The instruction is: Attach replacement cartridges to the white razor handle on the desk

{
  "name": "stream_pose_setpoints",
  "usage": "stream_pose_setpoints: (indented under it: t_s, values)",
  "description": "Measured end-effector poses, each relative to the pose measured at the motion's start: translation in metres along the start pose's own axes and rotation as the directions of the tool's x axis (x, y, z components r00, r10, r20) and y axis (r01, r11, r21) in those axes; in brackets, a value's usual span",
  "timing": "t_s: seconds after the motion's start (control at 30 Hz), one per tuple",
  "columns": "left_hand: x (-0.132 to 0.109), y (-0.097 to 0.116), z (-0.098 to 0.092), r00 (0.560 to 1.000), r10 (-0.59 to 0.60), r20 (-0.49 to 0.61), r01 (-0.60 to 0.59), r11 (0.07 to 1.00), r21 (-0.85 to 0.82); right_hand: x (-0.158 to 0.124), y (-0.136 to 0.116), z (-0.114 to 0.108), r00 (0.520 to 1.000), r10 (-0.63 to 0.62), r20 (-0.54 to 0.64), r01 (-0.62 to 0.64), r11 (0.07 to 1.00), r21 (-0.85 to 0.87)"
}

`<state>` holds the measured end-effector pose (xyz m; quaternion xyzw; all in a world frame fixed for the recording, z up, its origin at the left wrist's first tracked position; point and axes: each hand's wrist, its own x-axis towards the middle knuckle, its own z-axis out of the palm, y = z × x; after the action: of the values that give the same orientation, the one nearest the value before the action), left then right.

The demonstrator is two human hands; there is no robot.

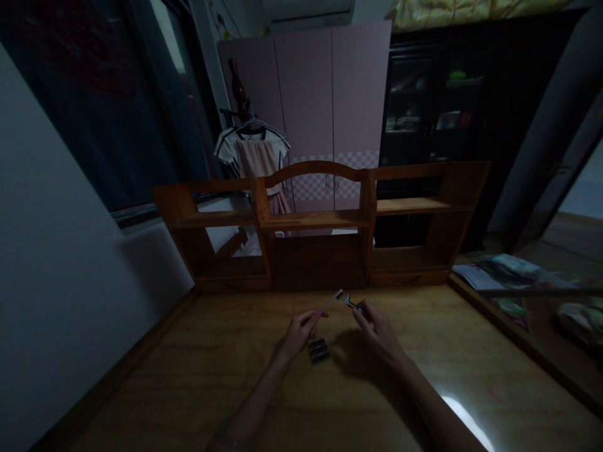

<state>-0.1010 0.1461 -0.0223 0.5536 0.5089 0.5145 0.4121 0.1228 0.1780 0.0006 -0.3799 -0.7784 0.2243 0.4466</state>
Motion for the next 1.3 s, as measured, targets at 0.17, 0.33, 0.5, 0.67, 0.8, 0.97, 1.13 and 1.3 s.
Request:
stream_pose_setpoints:
  t_s: [0.17,0.33,0.5,0.67,0.8,0.97,1.13,1.3]
  values:
    - [-0.0024,0.0031,0.0003,0.999,-0.01,0.042,0.011,1.0,-0.013,-0.0003,0.0008,0.0007,0.999,-0.005,0.033,0.006,1.0,-0.002]
    - [-0.002,0.0027,-0.0015,1.0,-0.019,0.024,0.019,1.0,-0.019,0.0002,0.0008,0.0016,1.0,-0.017,0.023,0.017,1.0,-0.007]
    - [-0.001,0.0015,-0.0016,0.996,-0.018,0.089,0.021,0.999,-0.033,0.0,0.0021,0.0022,1.0,-0.013,0.019,0.013,1.0,0.001]
    - [0.0008,-0.0011,-0.0025,0.998,-0.055,0.043,0.055,0.998,-0.015,-0.0002,0.002,0.0013,1.0,-0.012,0.028,0.012,1.0,0.003]
    - [-0.0009,0.0007,-0.0024,0.995,-0.02,0.097,0.026,0.998,-0.059,-0.0005,0.0006,0.0007,0.999,-0.018,0.031,0.017,1.0,0.013]
    - [-0.0025,0.0041,-0.0023,0.997,-0.03,0.072,0.034,0.997,-0.065,-0.0008,0.0032,0.0012,0.999,-0.02,0.027,0.02,1.0,-0.002]
    - [-0.0034,0.0041,-0.0029,0.993,-0.015,0.116,0.026,0.996,-0.088,-0.0005,0.005,0.0022,0.999,-0.01,0.033,0.01,1.0,-0.005]
    - [-0.0014,0.0012,-0.0036,0.998,-0.033,0.05,0.036,0.998,-0.06,-0.0004,0.0037,0.002,0.999,-0.016,0.033,0.016,1.0,-0.002]
